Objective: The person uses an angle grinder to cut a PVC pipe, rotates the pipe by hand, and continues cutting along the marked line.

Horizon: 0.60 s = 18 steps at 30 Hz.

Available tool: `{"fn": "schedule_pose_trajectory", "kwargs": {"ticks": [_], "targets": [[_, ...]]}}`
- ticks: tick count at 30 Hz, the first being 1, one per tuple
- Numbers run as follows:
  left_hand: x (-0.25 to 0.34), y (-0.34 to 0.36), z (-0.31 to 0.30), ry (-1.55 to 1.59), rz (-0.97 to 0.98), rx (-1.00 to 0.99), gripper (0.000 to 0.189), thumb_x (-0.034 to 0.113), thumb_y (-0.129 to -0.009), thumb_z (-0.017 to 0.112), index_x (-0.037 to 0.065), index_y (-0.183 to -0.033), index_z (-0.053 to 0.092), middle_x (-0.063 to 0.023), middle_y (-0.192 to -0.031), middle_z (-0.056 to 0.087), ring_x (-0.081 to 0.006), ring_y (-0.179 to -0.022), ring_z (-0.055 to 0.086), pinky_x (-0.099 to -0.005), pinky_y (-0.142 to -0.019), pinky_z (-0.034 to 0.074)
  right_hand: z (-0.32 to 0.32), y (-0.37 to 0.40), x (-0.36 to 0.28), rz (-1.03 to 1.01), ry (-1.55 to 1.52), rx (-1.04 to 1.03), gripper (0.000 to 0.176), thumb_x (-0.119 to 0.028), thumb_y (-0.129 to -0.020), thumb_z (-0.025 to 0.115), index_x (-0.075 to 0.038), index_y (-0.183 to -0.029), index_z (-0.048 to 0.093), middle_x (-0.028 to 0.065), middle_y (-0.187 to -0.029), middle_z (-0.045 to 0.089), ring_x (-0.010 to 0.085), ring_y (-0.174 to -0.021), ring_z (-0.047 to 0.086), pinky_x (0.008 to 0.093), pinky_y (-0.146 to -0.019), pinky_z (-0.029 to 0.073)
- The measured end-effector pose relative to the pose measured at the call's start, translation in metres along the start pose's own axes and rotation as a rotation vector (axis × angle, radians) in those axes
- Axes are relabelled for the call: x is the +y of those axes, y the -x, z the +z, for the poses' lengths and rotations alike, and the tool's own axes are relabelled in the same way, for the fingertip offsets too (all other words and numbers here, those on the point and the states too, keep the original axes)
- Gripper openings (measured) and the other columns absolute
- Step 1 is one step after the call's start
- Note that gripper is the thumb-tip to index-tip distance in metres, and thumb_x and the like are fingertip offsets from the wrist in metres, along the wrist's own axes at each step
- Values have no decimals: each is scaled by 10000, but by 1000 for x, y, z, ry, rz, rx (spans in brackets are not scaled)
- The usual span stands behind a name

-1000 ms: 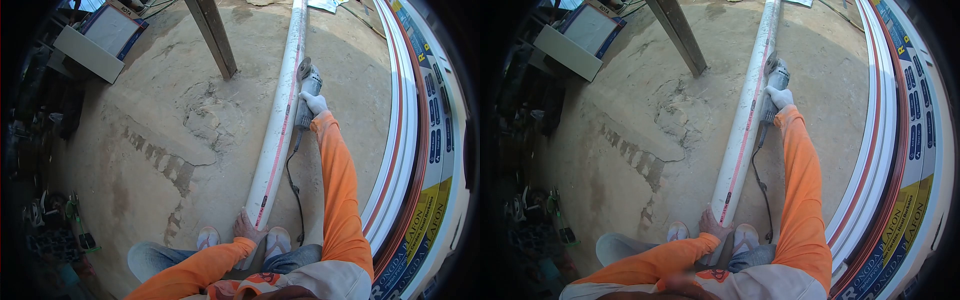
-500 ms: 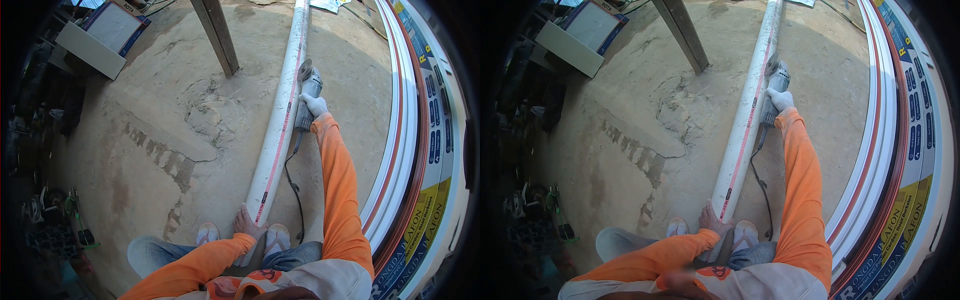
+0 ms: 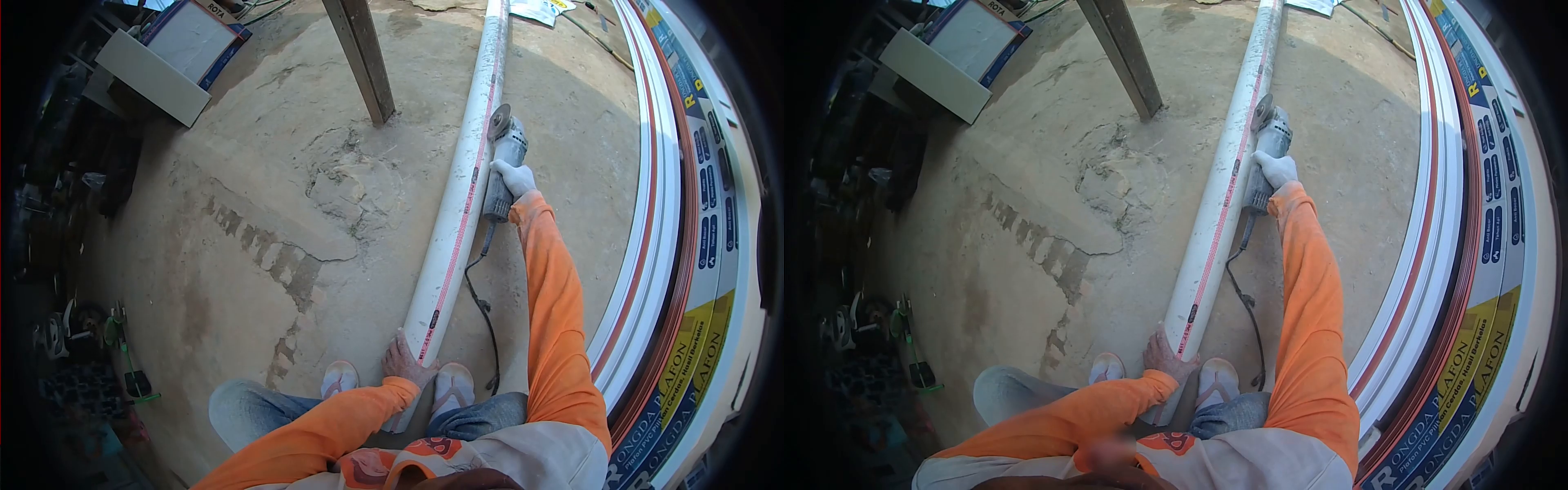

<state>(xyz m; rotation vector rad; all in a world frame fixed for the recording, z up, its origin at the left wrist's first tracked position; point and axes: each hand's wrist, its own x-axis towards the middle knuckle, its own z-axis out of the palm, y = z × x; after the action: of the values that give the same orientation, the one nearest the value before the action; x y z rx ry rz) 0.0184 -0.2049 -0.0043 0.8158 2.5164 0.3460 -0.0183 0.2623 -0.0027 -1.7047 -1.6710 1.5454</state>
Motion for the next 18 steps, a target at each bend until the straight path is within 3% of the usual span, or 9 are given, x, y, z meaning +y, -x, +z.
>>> {"fn": "schedule_pose_trajectory", "kwargs": {"ticks": [14, 16, 18], "targets": [[1, 2, -3, 21, 17, 2, 1101, 416, -586, 786, 28, -1418, 178, -260, -1255, 404, -425, -1152, 436, -538, -937, 368, -1, 3, 12, -12, 2, -32, 788, -436, -626, 720, 174, -1097, 556, 243, -1058, 635, 290, -940, 652, 344, -786, 503], [2, 1, -4, 20, 22, -1, 1109, 419, -587, 787, 29, -1422, 170, -260, -1259, 398, -426, -1157, 428, -539, -941, 364, -1, 5, 11, -2, 10, 11, 654, -357, -650, 746, 137, -1048, 582, 156, -919, 659, 222, -744, 655, 337, -642, 506], [1, 1, -4, 20, 18, -10, 1113, 418, -585, 788, 29, -1423, 167, -261, -1261, 396, -426, -1158, 426, -536, -943, 364, -1, 9, 13, -7, -1, 11, 654, -357, -650, 745, 139, -1045, 582, 155, -913, 659, 220, -739, 654, 336, -640, 505]]}}
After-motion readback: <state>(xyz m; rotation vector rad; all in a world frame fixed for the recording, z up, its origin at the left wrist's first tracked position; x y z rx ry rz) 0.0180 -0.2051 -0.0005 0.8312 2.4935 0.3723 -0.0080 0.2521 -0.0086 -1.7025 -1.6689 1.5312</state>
